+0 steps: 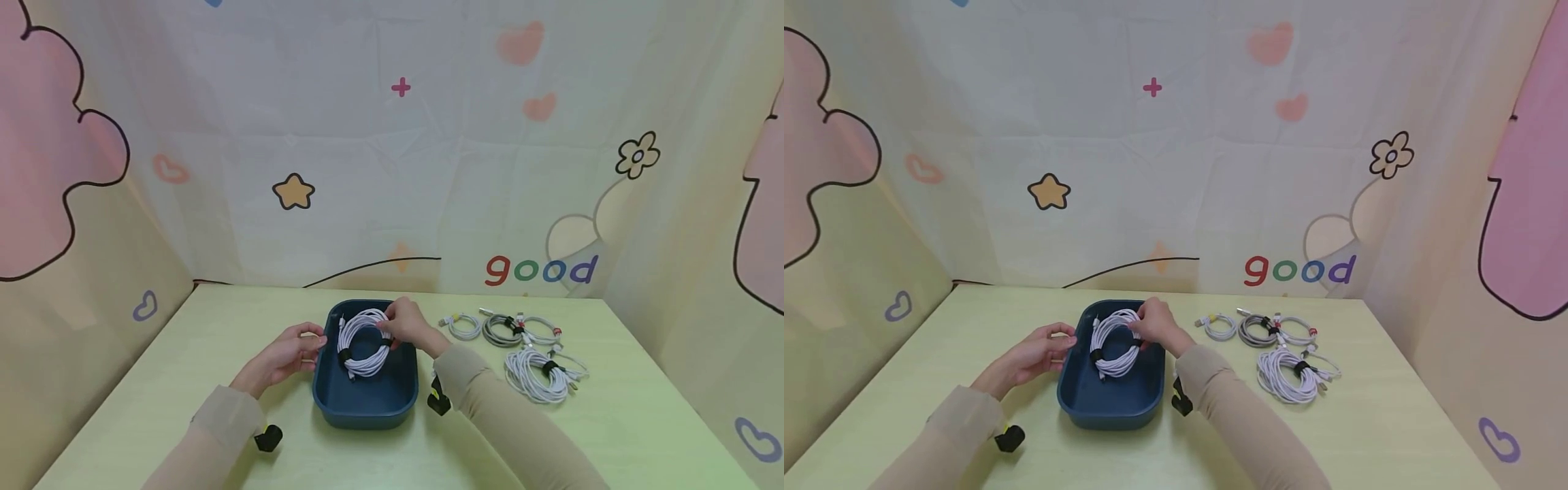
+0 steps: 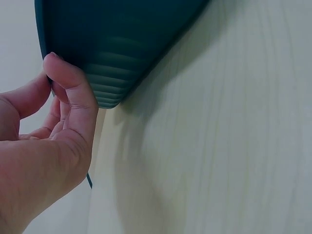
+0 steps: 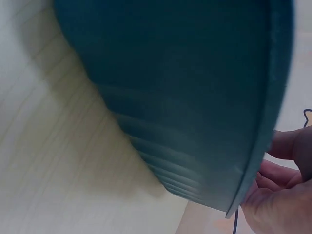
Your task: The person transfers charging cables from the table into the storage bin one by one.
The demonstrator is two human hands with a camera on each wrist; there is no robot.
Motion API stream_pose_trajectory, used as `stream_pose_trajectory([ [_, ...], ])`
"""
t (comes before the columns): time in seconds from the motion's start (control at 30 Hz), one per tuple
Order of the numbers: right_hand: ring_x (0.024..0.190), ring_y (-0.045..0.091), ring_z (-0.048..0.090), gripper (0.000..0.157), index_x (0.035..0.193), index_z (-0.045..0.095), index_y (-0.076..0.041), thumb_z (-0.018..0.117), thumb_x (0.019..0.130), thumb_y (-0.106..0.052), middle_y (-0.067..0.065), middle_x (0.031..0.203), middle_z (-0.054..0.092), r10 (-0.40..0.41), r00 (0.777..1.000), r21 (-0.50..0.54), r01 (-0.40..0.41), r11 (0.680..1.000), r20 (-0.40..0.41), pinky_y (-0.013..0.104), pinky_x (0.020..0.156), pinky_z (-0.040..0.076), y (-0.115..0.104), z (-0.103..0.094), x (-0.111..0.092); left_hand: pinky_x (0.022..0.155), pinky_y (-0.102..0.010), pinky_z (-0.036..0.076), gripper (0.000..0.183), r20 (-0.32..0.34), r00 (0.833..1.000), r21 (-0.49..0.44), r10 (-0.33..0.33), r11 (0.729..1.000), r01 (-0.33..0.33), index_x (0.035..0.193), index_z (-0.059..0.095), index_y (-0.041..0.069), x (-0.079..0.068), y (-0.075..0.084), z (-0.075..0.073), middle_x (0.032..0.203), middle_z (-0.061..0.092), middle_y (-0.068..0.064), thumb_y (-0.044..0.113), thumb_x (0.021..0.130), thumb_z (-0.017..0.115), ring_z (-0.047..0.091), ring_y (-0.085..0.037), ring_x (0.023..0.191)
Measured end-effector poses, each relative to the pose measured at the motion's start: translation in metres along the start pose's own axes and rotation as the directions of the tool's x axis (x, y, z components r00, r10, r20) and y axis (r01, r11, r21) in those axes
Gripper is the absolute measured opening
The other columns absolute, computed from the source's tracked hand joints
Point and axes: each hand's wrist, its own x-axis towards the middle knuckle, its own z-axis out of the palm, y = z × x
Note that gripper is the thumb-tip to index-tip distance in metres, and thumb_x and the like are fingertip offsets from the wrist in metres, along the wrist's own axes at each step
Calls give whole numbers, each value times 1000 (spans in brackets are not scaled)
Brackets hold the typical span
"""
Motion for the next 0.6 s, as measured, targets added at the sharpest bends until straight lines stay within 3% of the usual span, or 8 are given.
stream_pose_trajectory([
  [0.13, 43, 19, 63, 12, 81, 69, 7, 68, 87, -4, 12, 62, 64, -16, 1000, -33, 16, 999, 20, 41, 58, 57, 1, 3, 0, 60, -23, 50, 25, -5, 1000, 6, -10, 1000, 10, 120, 41, 4, 0, 1, 0, 79, 56, 2, 13, 99, 51, 55, -11, 67],
  [0.33, 62, 30, 71, 14, 96, 68, 11, 64, 87, 1, 21, 87, 72, -44, 998, -16, 45, 999, 37, 39, 61, 58, 2, -3, -1, 60, -23, 51, 26, 8, 1000, -1, -6, 1000, 6, 120, 40, 4, -2, 1, -2, 78, 57, 4, 14, 99, 52, 56, -10, 66],
  [0.47, 65, 28, 71, 15, 97, 68, 10, 62, 86, 1, 22, 87, 72, -69, 992, 41, 73, 996, -110, 32, 58, 58, 8, -18, -4, 60, -23, 51, 28, 6, 1000, -10, -3, 1000, 4, 121, 40, 3, -3, 0, -2, 78, 57, 3, 14, 99, 52, 56, -10, 66],
  [0.6, 62, 23, 69, 14, 92, 70, 5, 61, 84, -3, 19, 81, 72, -39, 951, 64, 61, 996, -305, 23, 54, 53, 26, -41, -6, 61, -24, 51, 30, 7, 1000, -13, 3, 1000, -3, 121, 40, 2, -2, 0, -1, 79, 57, 2, 15, 98, 54, 56, -11, 66],
])
